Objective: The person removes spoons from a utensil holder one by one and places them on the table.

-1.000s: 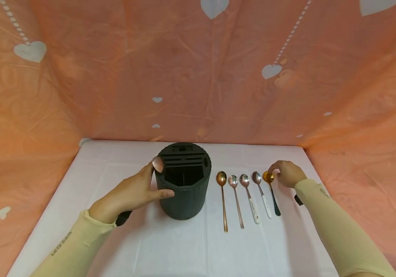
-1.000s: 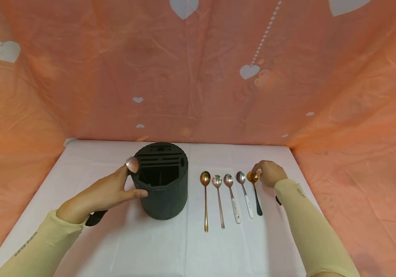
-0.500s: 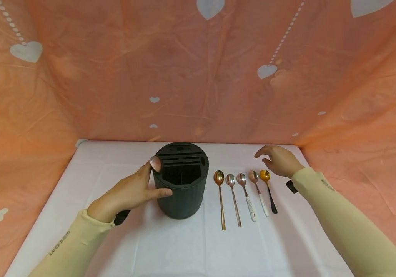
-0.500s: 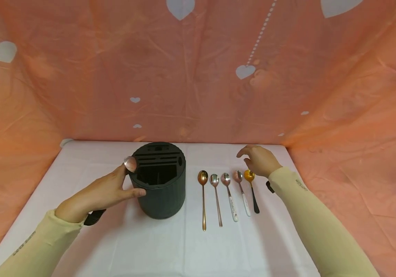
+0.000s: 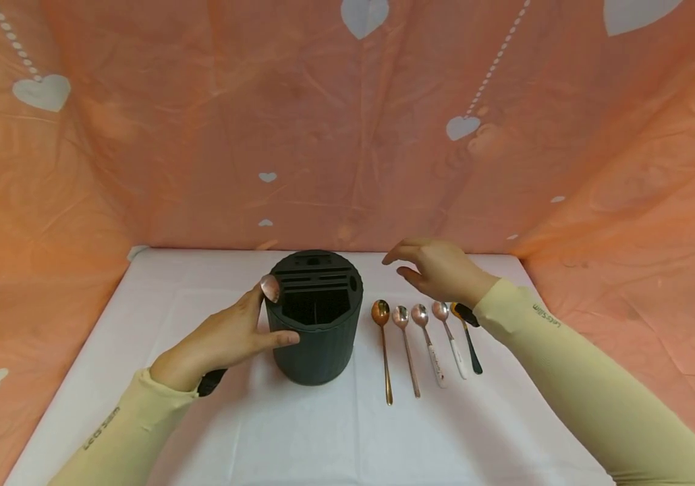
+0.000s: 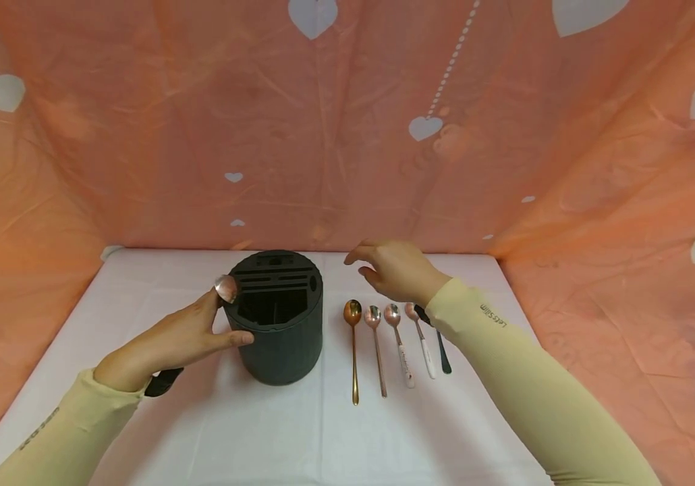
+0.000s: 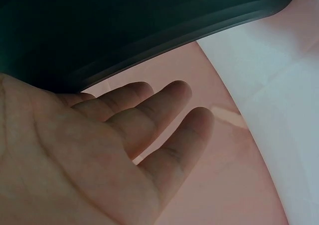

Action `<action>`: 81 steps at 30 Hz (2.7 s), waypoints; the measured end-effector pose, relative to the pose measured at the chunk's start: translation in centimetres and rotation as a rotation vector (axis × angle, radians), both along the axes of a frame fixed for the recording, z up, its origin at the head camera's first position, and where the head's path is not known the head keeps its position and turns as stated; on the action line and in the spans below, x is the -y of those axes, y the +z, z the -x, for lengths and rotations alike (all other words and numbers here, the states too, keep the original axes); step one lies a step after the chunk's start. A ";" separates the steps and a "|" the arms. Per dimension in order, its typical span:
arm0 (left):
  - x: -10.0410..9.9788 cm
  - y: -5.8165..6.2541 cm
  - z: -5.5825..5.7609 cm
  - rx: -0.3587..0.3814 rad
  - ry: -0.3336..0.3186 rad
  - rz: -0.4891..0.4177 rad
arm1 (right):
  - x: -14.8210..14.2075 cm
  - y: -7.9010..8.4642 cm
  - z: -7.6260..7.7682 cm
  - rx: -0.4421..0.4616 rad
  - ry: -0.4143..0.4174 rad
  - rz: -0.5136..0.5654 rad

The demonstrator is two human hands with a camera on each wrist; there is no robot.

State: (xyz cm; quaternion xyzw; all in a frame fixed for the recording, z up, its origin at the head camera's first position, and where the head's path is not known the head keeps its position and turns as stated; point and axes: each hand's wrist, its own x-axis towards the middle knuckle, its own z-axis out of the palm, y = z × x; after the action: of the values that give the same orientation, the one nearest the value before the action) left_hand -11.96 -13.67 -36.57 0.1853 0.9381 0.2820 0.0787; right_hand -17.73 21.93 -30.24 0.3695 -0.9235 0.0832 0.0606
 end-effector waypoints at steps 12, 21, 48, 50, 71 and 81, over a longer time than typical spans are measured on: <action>0.1 -0.1 0.2 0.023 0.003 0.012 | 7.8 3.4 -1.8 -0.072 0.207 -0.039; 0.2 0.0 0.1 0.051 0.007 0.028 | 11.4 4.1 -2.1 -0.029 0.240 -0.068; 0.4 -0.1 0.1 0.119 0.003 -0.002 | 15.8 5.0 -2.1 0.038 0.377 -0.315; 0.4 -0.1 0.1 0.116 0.005 -0.001 | 16.0 4.9 -2.1 0.040 0.368 -0.344; 0.2 -0.3 -0.2 0.080 0.018 0.001 | 13.8 3.5 -1.7 -0.193 0.412 -0.203; 0.1 0.0 -0.4 0.074 0.019 0.007 | 11.8 2.8 -1.1 -0.231 0.413 -0.156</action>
State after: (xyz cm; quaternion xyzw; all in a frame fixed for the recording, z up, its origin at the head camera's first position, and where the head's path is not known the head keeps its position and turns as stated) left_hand -11.60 -13.73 -36.54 0.1654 0.9372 0.2861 0.1113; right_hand -16.60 10.13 -27.40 0.5612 -0.8189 -0.0207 0.1188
